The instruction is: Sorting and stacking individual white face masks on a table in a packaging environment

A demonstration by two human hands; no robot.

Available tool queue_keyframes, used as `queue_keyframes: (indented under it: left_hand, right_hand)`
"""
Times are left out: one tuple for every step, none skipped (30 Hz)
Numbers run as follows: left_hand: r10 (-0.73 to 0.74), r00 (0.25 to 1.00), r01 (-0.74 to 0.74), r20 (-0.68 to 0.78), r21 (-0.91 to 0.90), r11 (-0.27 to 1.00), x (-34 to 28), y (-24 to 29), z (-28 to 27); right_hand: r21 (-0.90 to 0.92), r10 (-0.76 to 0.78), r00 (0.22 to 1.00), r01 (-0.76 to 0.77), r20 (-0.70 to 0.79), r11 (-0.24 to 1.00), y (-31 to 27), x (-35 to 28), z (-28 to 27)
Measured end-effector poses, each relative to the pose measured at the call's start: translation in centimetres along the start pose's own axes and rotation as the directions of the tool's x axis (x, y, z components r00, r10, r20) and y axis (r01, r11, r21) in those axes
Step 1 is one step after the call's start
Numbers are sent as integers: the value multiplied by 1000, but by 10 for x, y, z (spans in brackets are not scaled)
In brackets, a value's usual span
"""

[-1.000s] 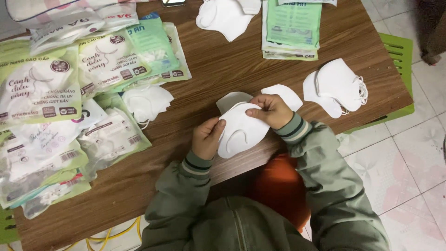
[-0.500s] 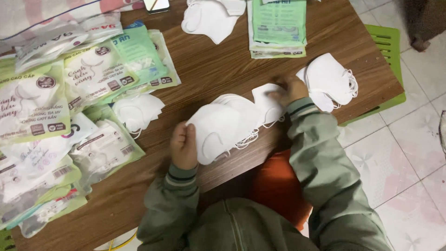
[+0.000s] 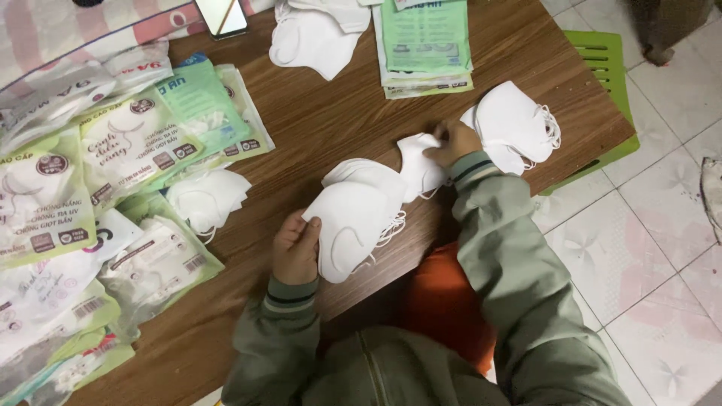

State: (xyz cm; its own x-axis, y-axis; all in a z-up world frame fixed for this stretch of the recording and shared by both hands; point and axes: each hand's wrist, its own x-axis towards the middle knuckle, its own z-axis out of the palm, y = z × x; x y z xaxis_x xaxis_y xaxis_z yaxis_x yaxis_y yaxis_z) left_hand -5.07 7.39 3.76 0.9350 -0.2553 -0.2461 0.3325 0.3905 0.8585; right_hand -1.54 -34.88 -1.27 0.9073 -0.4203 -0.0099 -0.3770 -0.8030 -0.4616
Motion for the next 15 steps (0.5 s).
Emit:
queue_keyframes:
  left_hand:
    - [1,1000,-1,4,1,1000,4,-5,1]
    - [29,1000,-29,-6,-24,999,7,-10,1]
    - [53,998,-54,-21,-48,997,8,-16,0]
    - [50,998,-51,-22,-48,998,2,-6,3]
    - [57,998,-57,-22,-4,998,0,5,8]
    - [63,998,-62,-22,39,997,-2,15,12]
    - [64,998,-63,-28,38,997,-3,20,16]
    - [112,993,-110,-26,71,991,-4,24,20]
    - [160,987,-157,-19,104,982,-4,28,23]
    - [162,987,-159,-21,102,982,-1,28,19]
    - [210,977,-204,-24,156,966,1,28,16]
    - [258,966,-248,-23,209,946,3,28,14]
    - [259,965,-247,-33,209,946,8,22,11]
    - [276,961,-269,-9,193,944,13,16,8]
    - [294,956,-292,14,176,940,19,10,6]
  right_hand:
    - [0,1,1000,-1,-3,1000,-6,-4,-14]
    - [85,-24,998,30,-66,996,-11,-9,-27]
    - [166,-44,991,64,-124,984,-18,-16,-38]
    - [166,-42,992,62,-121,984,-23,-25,-58]
    - [322,-161,970,214,-182,922,-29,-28,-81]
    - [456,-265,928,360,-260,814,-36,-31,-103]
    - [457,-269,928,362,-256,813,-41,-38,-119]
    - [618,-220,960,279,-171,735,-46,-45,-134]
    - [752,-185,980,179,-77,635,-52,-52,-148]
    - [751,-189,979,181,-76,635,-58,-58,-144]
    - [789,-243,970,173,-31,590,-64,-64,-141]
    - [824,-298,955,159,12,544,-70,-69,-138]
    - [824,-304,953,157,19,544,-85,-72,-128]
    - [837,-375,925,159,58,523,-100,-75,-119]
    - [851,-444,891,159,95,501,-115,-78,-110]
